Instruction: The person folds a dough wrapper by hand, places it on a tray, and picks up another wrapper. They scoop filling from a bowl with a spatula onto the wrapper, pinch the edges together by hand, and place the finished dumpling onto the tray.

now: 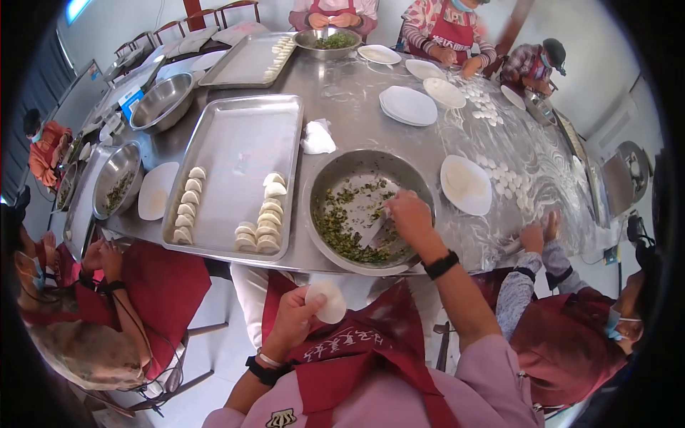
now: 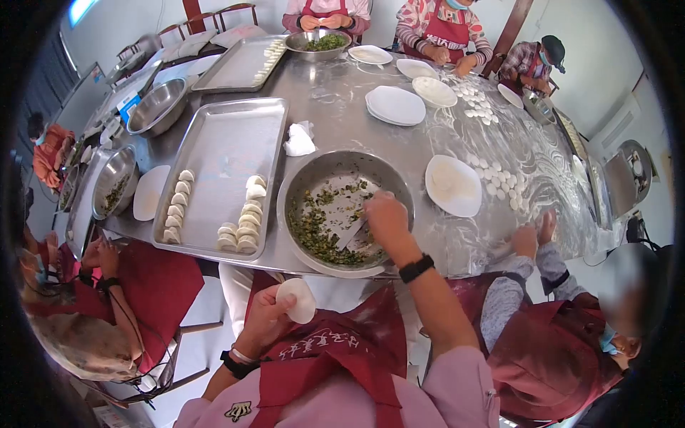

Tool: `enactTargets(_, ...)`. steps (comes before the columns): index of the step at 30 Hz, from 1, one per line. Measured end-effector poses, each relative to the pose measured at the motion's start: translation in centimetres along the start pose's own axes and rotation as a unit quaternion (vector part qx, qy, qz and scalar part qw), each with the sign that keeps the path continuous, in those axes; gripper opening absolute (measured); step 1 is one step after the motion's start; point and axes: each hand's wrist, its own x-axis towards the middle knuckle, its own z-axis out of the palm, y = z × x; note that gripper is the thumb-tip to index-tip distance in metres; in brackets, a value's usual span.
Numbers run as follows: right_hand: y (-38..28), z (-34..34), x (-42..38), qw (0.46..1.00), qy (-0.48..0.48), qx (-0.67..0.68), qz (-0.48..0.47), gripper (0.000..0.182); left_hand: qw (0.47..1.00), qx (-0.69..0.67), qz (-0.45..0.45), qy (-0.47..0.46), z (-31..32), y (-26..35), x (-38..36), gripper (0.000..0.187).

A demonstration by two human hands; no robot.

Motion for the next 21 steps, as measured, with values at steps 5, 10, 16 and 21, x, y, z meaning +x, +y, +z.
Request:
enactTargets(5, 0.5, 1.3, 1.4, 0.996, -0.057, -0.067, 0.001, 0.010, 1.000, -0.012, 0.001, 0.010, -0.3, 0.4, -0.6, 0.029)
enactTargets(10, 1.2, 0.9, 1.1, 0.995, -0.045, -0.077, -0.054, 0.011, 0.999, -0.021, 0.005, 0.028, -0.4, 0.4, -0.2, 0.028)
enactTargets(16, 1.4, -1.0, 0.4, 0.993, -0.115, -0.028, -0.025, 0.006, 0.996, -0.049, 0.044, 0.054, 0.2, 1.2, 0.4, 0.029)
enactTargets(21, -1.2, -7.3, -0.8, 0.967, -0.088, 0.239, 0.026, 0.013, 0.989, -0.091, 0.098, 0.060, 0.9, 2.7, 2.3, 0.031)
